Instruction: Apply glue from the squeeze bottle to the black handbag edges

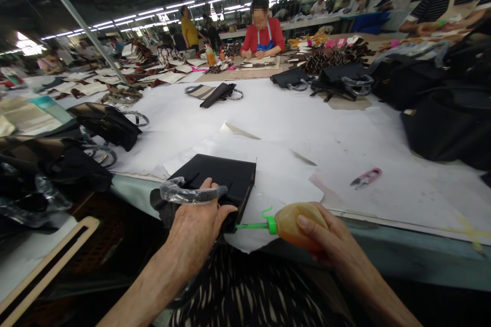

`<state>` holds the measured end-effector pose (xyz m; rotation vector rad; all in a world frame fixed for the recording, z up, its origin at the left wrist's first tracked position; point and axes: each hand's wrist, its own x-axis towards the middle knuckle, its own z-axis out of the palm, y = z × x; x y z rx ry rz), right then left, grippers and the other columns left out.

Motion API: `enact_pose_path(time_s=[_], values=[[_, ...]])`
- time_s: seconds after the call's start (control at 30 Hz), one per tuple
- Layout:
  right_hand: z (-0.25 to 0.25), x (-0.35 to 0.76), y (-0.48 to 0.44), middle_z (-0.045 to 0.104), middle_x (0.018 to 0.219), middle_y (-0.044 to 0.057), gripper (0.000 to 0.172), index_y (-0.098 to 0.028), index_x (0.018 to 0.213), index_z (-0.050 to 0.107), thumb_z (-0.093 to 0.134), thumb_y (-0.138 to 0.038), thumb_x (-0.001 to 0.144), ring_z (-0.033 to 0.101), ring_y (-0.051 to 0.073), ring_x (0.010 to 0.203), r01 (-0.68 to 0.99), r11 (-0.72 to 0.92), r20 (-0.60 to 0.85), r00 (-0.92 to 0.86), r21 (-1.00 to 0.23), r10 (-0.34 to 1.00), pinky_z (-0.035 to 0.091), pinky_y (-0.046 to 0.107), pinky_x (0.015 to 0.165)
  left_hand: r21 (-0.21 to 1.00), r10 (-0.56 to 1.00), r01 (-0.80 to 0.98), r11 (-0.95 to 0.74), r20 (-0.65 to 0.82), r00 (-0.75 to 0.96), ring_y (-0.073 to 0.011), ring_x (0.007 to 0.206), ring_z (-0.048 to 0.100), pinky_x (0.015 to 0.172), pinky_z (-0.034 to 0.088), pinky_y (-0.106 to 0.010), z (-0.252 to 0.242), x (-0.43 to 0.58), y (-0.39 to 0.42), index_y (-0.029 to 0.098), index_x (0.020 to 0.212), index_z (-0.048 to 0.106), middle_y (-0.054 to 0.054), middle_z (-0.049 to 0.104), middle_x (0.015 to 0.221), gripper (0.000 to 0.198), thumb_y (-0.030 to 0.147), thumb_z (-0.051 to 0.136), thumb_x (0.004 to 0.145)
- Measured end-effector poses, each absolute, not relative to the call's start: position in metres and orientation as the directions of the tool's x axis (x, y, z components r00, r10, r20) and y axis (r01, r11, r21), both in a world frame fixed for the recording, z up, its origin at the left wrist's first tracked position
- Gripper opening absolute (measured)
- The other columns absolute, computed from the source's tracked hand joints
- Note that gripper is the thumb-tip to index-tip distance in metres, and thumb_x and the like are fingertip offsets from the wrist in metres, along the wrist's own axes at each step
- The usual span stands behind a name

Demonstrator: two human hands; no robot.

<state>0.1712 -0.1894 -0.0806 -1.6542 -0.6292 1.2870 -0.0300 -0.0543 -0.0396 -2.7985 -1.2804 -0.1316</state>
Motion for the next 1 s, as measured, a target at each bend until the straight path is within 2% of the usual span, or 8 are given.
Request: enact_pose_path(time_s=[0.2,0.43,0.57,0.67,0.83,0.9,0.97,1.0], values=[[-0.094,0.163,-0.190,0.043,0.061,-0.004,0.041,-0.017,0.093,0.054,0.057,-0.055,0.078,0.033,0.005,0.043,-0.283,-0.431,-0.507,0.307,-0.857,0.805,0.018,0.014,0.037,0.020,0.751,0.754,-0.656,0.117,0.650,-0.0312,0.111,0.054,0.091,0.047,-0.042,-0.038,-0.030,-0.051,0.007,0.105,0.061,-0.021,0.055,0.122,0.039,0.037,0.055,0.082],[-0.094,0.155,-0.192,0.048,0.060,-0.004,0.047,-0.018,0.098,0.058,0.065,-0.055,0.072,0.032,0.002,0.041,-0.466,-0.411,-0.571,0.278,-0.783,0.773,0.019,0.010,0.035,0.043,0.764,0.764,-0.644,0.097,0.638,-0.0318,0.112,0.052,0.094,0.044,-0.045,-0.031,-0.026,-0.048,0.010,0.102,0.063,-0.018,0.059,0.118,0.034,0.037,0.054,0.082],[-0.097,0.148,-0.195,0.047,0.055,-0.005,0.050,-0.019,0.098,0.059,0.067,-0.058,0.068,0.032,0.001,0.036,-0.552,-0.443,-0.634,0.215,-0.706,0.743,0.016,0.010,0.033,0.097,0.782,0.778,-0.621,0.010,0.623,-0.0286,0.097,0.061,0.086,0.048,-0.041,-0.019,-0.020,-0.045,0.011,0.099,0.063,-0.014,0.066,0.100,0.031,0.036,0.050,0.085],[-0.099,0.143,-0.198,0.048,0.052,-0.004,0.044,-0.019,0.095,0.059,0.063,-0.057,0.073,0.032,0.000,0.033,-0.674,-0.418,-0.678,0.168,-0.609,0.716,0.015,0.009,0.033,0.127,0.782,0.780,-0.613,-0.037,0.622,-0.0275,0.087,0.064,0.078,0.049,-0.039,-0.012,-0.016,-0.042,0.014,0.087,0.064,-0.011,0.068,0.089,0.028,0.036,0.047,0.087],[-0.084,0.150,-0.194,0.057,0.067,0.004,0.030,-0.015,0.082,0.063,0.068,-0.043,0.071,0.025,-0.002,0.035,-0.841,-0.320,-0.546,-0.035,-0.437,0.837,0.017,0.009,0.032,0.149,0.800,0.797,-0.585,-0.056,0.598,-0.0275,0.076,0.065,0.068,0.048,-0.036,-0.005,-0.012,-0.030,0.015,0.075,0.063,-0.008,0.067,0.074,0.030,0.040,0.048,0.085],[-0.066,0.166,-0.190,0.056,0.071,0.004,0.026,-0.014,0.081,0.065,0.072,-0.034,0.067,0.019,-0.004,0.036,-0.833,-0.279,-0.474,-0.023,-0.477,0.880,0.019,0.009,0.032,0.156,0.804,0.801,-0.578,-0.057,0.592,-0.0278,0.076,0.065,0.066,0.047,-0.034,-0.002,-0.012,-0.025,0.015,0.073,0.063,-0.008,0.067,0.074,0.031,0.040,0.049,0.084],[-0.040,0.192,-0.188,0.053,0.074,0.003,0.024,-0.015,0.083,0.066,0.071,-0.035,0.069,0.015,-0.004,0.037,-0.746,-0.171,-0.388,0.126,-0.644,0.913,0.022,0.009,0.033,0.169,0.802,0.798,-0.578,-0.063,0.594,-0.0276,0.077,0.065,0.065,0.046,-0.033,-0.001,-0.012,-0.021,0.016,0.073,0.065,-0.009,0.068,0.075,0.031,0.040,0.049,0.083],[-0.026,0.208,-0.188,0.052,0.076,0.003,0.024,-0.017,0.083,0.066,0.068,-0.038,0.072,0.015,-0.003,0.038,-0.639,-0.100,-0.319,0.238,-0.763,0.917,0.024,0.009,0.034,0.179,0.799,0.795,-0.580,-0.065,0.598,-0.0275,0.076,0.065,0.064,0.045,-0.033,0.000,-0.013,-0.020,0.016,0.072,0.065,-0.010,0.068,0.075,0.031,0.040,0.049,0.083]])
